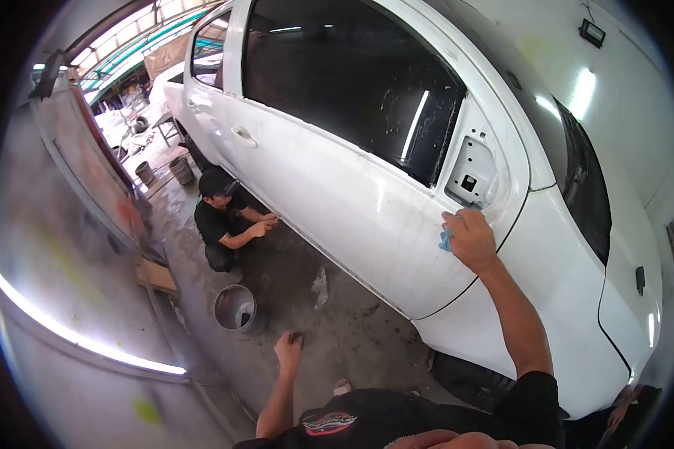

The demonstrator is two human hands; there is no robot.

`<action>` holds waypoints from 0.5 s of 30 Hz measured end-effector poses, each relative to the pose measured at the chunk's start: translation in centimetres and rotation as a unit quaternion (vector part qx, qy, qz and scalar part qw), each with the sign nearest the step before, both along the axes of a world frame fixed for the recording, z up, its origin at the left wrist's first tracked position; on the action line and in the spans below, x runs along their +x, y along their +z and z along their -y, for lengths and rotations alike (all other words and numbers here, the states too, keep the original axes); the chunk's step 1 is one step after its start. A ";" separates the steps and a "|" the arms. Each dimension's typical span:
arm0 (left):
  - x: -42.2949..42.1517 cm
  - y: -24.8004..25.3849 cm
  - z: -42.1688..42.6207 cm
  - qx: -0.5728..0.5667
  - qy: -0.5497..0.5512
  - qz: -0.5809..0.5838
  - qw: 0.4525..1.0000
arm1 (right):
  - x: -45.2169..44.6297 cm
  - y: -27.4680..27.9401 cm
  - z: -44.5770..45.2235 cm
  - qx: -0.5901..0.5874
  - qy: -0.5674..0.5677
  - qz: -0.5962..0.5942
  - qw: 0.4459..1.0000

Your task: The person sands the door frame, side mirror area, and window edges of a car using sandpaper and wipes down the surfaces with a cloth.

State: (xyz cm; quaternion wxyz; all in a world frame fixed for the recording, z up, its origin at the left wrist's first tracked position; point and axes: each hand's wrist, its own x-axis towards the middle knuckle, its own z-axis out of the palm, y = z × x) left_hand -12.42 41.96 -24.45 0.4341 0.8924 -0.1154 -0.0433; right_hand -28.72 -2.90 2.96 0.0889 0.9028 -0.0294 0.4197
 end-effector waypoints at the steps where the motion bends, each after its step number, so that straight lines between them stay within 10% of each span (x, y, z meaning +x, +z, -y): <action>1: 1.5 1.5 1.4 -0.026 -0.017 0.004 1.000 | -0.2 0.6 0.3 0.008 -0.002 0.030 1.000; 7: 6.3 7.0 8.8 -0.156 -0.081 0.027 0.984 | -4.3 10.9 2.7 -0.046 -0.165 0.196 0.965; 15: 4.8 4.8 12.7 -0.144 -0.073 -0.066 0.985 | 0.5 17.4 7.5 -0.085 -0.152 0.085 0.981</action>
